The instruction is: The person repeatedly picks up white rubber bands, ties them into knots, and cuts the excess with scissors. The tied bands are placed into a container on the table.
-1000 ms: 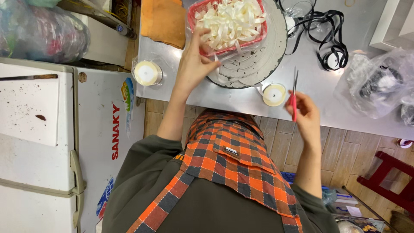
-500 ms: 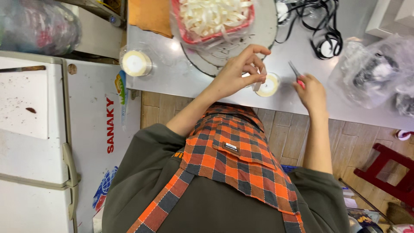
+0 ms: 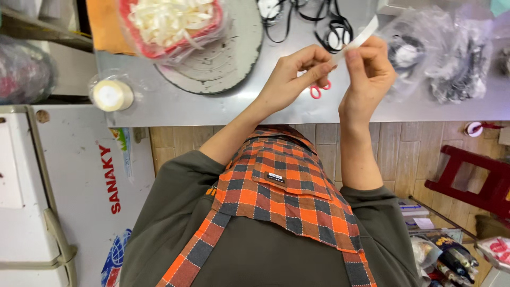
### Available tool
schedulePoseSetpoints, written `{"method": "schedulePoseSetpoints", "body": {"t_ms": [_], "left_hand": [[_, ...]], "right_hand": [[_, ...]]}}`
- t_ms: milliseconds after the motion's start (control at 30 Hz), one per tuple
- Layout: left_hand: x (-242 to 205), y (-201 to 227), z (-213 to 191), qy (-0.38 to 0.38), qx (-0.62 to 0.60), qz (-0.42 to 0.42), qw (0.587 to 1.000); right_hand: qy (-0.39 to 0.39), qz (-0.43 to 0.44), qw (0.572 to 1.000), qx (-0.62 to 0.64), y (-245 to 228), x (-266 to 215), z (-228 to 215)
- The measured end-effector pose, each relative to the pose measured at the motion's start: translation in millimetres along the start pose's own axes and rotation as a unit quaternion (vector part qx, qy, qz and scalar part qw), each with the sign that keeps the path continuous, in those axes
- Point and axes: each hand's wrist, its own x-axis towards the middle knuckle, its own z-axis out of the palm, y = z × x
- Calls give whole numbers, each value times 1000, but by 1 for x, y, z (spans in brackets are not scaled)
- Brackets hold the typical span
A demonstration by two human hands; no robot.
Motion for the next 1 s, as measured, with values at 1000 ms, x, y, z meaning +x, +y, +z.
{"method": "schedulePoseSetpoints", "body": {"t_ms": [1000], "left_hand": [[47,30,3,-111,-61,71,989]], "right_hand": [[-249,156,808,511,16,65,-70]]}}
